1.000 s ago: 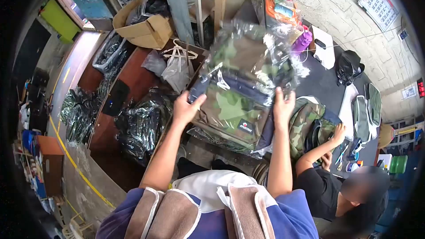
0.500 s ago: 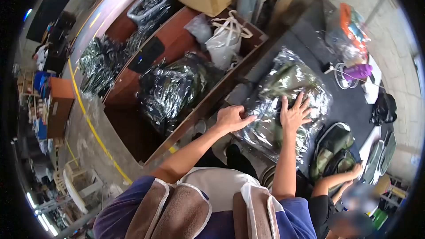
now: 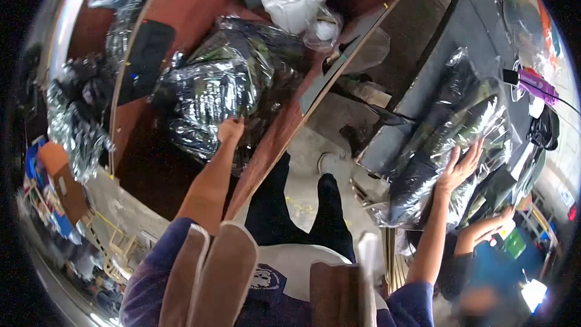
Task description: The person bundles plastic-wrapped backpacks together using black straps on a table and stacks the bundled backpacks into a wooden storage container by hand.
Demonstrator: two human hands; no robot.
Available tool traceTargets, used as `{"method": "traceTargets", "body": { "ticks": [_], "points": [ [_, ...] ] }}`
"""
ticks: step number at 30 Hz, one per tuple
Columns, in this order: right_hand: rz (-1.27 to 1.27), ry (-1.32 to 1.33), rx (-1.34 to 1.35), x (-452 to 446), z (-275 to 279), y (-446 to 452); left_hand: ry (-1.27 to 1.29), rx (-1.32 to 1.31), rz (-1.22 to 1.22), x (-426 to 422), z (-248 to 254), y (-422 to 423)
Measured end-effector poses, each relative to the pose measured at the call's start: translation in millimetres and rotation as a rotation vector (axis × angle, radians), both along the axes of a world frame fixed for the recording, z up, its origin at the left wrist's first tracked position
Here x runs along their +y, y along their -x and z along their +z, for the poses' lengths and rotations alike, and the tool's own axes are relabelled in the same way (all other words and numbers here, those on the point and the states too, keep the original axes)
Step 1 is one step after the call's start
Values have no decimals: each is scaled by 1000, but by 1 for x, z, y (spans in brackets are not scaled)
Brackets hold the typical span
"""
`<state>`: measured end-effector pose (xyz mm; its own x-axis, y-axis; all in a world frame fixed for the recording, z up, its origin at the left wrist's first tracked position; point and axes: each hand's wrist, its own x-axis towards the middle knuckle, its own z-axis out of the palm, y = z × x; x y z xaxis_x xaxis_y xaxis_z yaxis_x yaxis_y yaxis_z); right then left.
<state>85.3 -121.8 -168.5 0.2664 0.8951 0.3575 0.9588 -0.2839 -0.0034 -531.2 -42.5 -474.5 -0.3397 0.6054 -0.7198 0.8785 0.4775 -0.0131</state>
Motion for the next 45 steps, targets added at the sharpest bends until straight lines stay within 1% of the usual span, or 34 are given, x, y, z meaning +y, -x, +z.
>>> {"method": "traceTargets", "body": {
  "ticks": [2, 4, 5, 8, 9, 10, 12, 13, 14, 16, 17, 18, 19, 20, 22, 24, 26, 27, 28, 29, 30, 32, 33, 34, 36, 37, 38, 39, 40, 41, 42, 43, 44, 45],
  "points": [
    [-20, 2, 35, -12, -9, -21, 94, 41, -22, 15, -26, 8],
    [-60, 31, 107, -33, -17, -51, 140, 33, -126, 21, -58, 19],
    [-103, 22, 148, -43, -20, -60, 186, 95, -153, 32, -52, 12],
    [-158, 10, 168, -73, -29, -98, 148, 110, -249, 28, -101, 28],
    [-158, 17, 161, -79, -28, -104, 123, 97, -231, 24, -118, 34],
    [-151, 24, 154, -82, -26, -108, 125, 89, -235, 23, -127, 37],
    [-133, 35, 141, -83, -26, -110, 68, 30, -366, 17, -132, 44],
    [-127, 38, 134, -79, -28, -109, -77, 32, -382, 10, -127, 46],
    [-119, 38, 137, -78, -28, -105, -82, 35, -381, 4, -118, 51],
    [-137, 34, 178, -63, -28, -84, -728, -80, -356, -7, -93, 61],
    [-99, 28, 158, -51, -25, -70, -634, -289, -111, -6, -71, 70],
    [-61, 21, 139, -37, -19, -53, -651, -450, 50, -25, -99, 96],
    [-100, 28, 106, -24, -14, -34, -678, -530, 79, -21, -64, 99],
    [-74, 27, 85, -14, -8, -21, -708, -609, 107, -11, -15, 102],
    [-54, 5, 60, 7, 7, 8, -573, -726, 319, 7, 59, 119],
    [-90, -2, 13, 14, 14, 19, -610, -923, 620, 24, 127, 133],
    [-133, -16, 1, 16, 19, 25, -698, -1007, 792, 54, 233, 105],
    [-135, -26, -5, 16, 23, 28, -657, -1324, 778, 54, 240, 126],
    [-120, -30, 31, 20, 32, 33, -664, -1405, 824, 62, 296, 95],
    [-206, 17, 36, 17, 34, 37, -669, -1486, 871, 72, 353, 62],
    [-229, 20, 80, 15, 36, 36, -688, -1588, 870, 68, 371, 53],
    [-407, 178, 80, 12, 31, 35, -641, -1805, 883, 60, 431, 3],
    [-408, 226, 104, 12, 31, 34, -624, -1817, 869, 54, 456, -22],
    [-369, 249, 119, 14, 45, 41, -623, -1828, 946, 48, 465, -41],
    [-244, 203, 209, 17, 87, 54, -572, -1831, 1043, 28, 506, -96],
    [-239, 166, 215, 15, 104, 54, -452, -2021, 1026, 17, 528, -129],
    [-59, 99, 1037, 10, 120, 53, -315, -2200, 1003, 6, 547, -160],
    [89, 6, 1566, 0, 150, 61, -250, -2276, 933, 0, 549, -186],
    [159, -64, 2102, -10, 181, 70, -179, -2348, 858, 0, 542, -211],
    [124, -108, 1883, -28, 212, 66, -85, -2402, 876, -1, 539, -237],
    [84, -149, 1664, -42, 228, 61, 15, -2449, 897, 1, 536, -258],
    [103, -355, 1478, -49, 225, 45, 2, -2391, 847, 4, 525, -272],
    [94, -448, 1532, -70, 228, 28, -10, -2332, 797, 7, 513, -285],
    [73, -498, 1461, -87, 232, 20, -20, -2275, 746, 11, 502, -299]
  ]
}}
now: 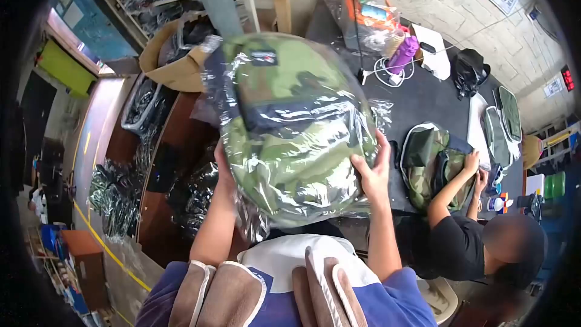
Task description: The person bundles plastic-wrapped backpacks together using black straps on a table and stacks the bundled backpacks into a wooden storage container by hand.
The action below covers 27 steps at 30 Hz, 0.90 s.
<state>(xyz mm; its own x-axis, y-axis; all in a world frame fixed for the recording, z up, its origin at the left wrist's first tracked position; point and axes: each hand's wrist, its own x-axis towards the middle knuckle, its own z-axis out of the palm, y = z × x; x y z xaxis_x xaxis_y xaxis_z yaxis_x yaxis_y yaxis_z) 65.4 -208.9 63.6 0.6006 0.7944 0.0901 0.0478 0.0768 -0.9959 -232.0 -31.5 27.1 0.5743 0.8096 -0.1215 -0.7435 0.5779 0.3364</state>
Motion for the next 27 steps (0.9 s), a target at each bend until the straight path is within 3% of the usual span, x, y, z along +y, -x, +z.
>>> {"method": "traceTargets", "body": {
  "ticks": [1, 3, 4, 5, 7, 11, 13, 14, 15, 18, 19, 21, 23, 25, 27],
  "points": [
    [-61, -14, -60, -18, 1, -8, -44, 183, 36, 3, -2, -15],
    [-131, 48, -84, -48, -29, -29, 0, 246, -81, -4, -15, -56],
    [-172, 163, -264, -61, -56, -42, -125, 469, -150, -2, -71, -68],
    [-221, 240, -476, -72, -86, -52, -400, 794, -177, -10, -75, -86],
    [-206, 490, -469, -85, -125, -60, -639, 1129, -162, -15, -148, -102],
    [-143, 583, -454, -82, -109, -62, -719, 1188, -118, -13, -145, -110],
    [-175, 925, -831, -70, -80, -47, -783, 1329, -204, -13, -129, -102],
    [-197, 732, -1084, -62, -81, -44, -768, 1416, -256, -14, -121, -99],
    [-185, 634, -1169, -47, -84, -40, -765, 1385, -251, -16, -130, -97],
    [-152, 662, -1068, 22, -67, -11, -762, 1547, -348, -20, -102, -92],
    [-154, 674, -1072, 45, -73, -1, -838, 1564, -208, -26, -97, -87],
    [-139, 852, -1076, 80, -92, 10, -668, 1554, -183, -28, -88, -66],
    [-185, 891, -1151, 94, -132, 13, -599, 1579, 26, -25, -114, -34],
    [-224, 894, -1232, 100, -159, 11, -535, 1657, 88, -17, -142, 14],
    [-276, 821, -1316, 102, -181, 9, -416, 1732, 97, -10, -201, 66]
  ]
}}
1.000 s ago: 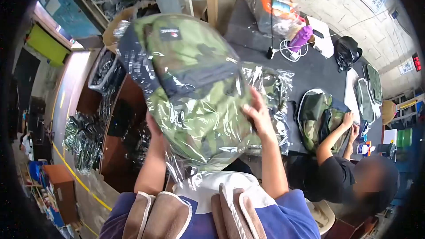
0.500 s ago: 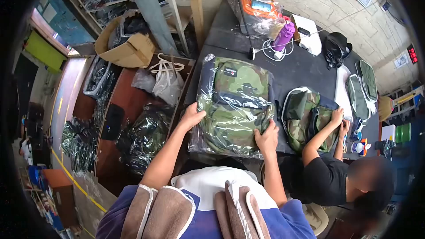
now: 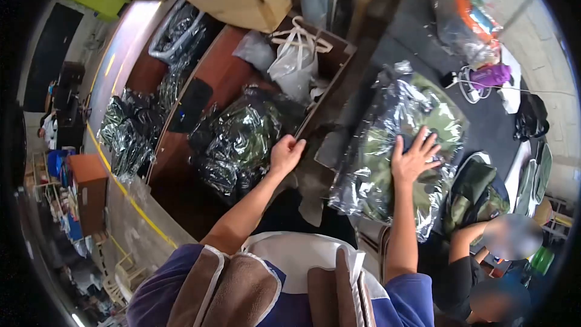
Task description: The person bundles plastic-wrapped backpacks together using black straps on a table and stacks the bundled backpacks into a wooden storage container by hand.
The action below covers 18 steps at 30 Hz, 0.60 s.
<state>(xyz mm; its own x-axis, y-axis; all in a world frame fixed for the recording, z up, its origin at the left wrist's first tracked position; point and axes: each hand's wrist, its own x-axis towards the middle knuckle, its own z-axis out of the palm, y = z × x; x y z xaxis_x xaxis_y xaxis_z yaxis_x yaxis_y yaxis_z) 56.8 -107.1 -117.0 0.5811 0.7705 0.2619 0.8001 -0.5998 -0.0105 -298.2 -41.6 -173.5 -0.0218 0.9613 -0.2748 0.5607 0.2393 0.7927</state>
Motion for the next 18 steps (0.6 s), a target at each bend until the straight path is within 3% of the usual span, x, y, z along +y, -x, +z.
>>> {"method": "traceTargets", "body": {
  "ticks": [3, 6, 8, 12, 13, 15, 16, 17, 18],
  "points": [
    [27, -79, -6, 7, -11, 5, 196, 182, 78, 8, -79, 73],
    [35, -112, 15, 11, -18, 4, 402, 436, -17, 19, -147, 127],
    [54, -118, 19, 9, -27, -4, 513, 490, -104, 21, -218, 159],
    [139, -36, -101, -10, -44, -37, 668, 622, -92, 48, -280, 169],
    [158, -26, -102, -20, -47, -50, 674, 606, -212, 57, -300, 175],
    [140, 15, -97, -59, -61, -90, 484, 787, -674, 68, -353, 181],
    [127, 42, -130, -87, -70, -114, 339, 857, -965, 87, -341, 174],
    [84, 10, 11, -118, -73, -134, 237, 916, -1150, 100, -360, 169],
    [202, 80, -65, -146, -72, -166, 64, 957, -1269, 105, -383, 171]
  ]
}}
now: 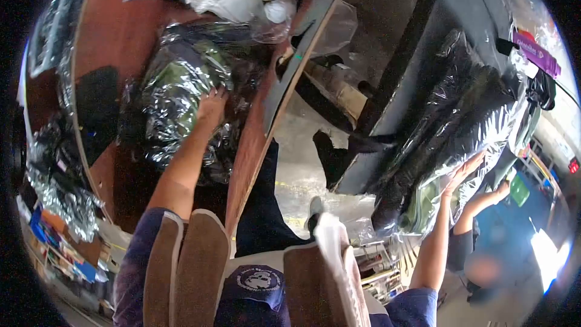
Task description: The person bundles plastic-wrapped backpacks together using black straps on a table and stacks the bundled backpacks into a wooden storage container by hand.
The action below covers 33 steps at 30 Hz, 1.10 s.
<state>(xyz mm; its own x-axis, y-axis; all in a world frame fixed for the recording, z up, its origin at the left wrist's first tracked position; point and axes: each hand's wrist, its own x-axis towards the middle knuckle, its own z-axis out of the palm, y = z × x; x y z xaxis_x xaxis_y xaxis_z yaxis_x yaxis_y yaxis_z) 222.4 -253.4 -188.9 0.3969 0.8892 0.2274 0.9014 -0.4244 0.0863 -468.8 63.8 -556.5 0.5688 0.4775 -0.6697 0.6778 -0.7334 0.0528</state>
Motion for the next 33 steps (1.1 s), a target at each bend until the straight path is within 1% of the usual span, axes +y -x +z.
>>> {"method": "traceTargets", "body": {
  "ticks": [2, 3, 4, 5, 6, 8, 9, 10, 12, 13, 14, 15, 17, 19, 20, 22, 23, 25, 26, 28, 30, 31, 32, 33],
  "points": [
    [-39, 11, 26, -14, 35, 4, 11, 50, -323, 19, -45, 9],
    [-50, 14, 28, -14, 44, 7, -5, 123, -455, 24, -58, 16],
    [-58, 14, 31, -17, 52, 8, -26, 198, -586, 28, -60, 16],
    [-58, 13, 34, -16, 52, 9, 35, 219, -567, 32, -60, 12],
    [-54, 11, 35, -12, 47, 11, 29, 219, -574, 35, -51, 4],
    [-33, 5, 35, 9, 28, 30, 143, 406, -623, 38, -26, -8],
    [-24, -7, 34, 27, 17, 46, 223, 347, -420, 34, -34, -8],
    [-26, -13, 39, 49, 9, 66, 208, 351, -424, 41, -22, -8],
    [-84, -50, 90, 96, 23, 101, 250, 278, -399, 46, 13, -3],
    [-113, -69, 116, 120, 30, 118, 226, 276, -397, 47, 25, 6],
    [-111, -87, 94, 143, 38, 137, 90, 103, -242, 46, 32, 24],
    [-185, -90, 79, 150, 39, 146, -48, -76, -94, 47, 46, 34],
    [-198, -86, 76, 158, 45, 155, -47, -87, 40, 67, 118, 33],
    [-218, -68, 82, 163, 55, 162, -100, -113, 145, 83, 171, 44],
    [-228, -63, 91, 165, 59, 165, -120, -95, 214, 90, 212, 40],
    [-248, -74, 100, 167, 63, 168, -320, -292, 118, 98, 276, 51],
    [-251, -85, 94, 167, 66, 169, -355, -300, 114, 96, 313, 51],
    [-263, -112, 94, 166, 69, 171, -612, -889, 221, 85, 378, 47],
    [-258, -117, 96, 165, 69, 170, -627, -1021, 327, 78, 391, 51],
    [-268, -119, 102, 164, 72, 169, -618, -1126, 674, 49, 459, 25],
    [-265, -122, 119, 161, 73, 169, -738, -1188, 824, 16, 533, -10],
    [-271, -115, 138, 160, 75, 170, -787, -1379, 875, 4, 571, -37],
    [-274, -112, 156, 161, 78, 171, -673, -1520, 1009, -11, 599, -51],
    [-290, -34, 174, 161, 83, 169, -523, -1777, 1064, -20, 623, -64]
  ]
}}
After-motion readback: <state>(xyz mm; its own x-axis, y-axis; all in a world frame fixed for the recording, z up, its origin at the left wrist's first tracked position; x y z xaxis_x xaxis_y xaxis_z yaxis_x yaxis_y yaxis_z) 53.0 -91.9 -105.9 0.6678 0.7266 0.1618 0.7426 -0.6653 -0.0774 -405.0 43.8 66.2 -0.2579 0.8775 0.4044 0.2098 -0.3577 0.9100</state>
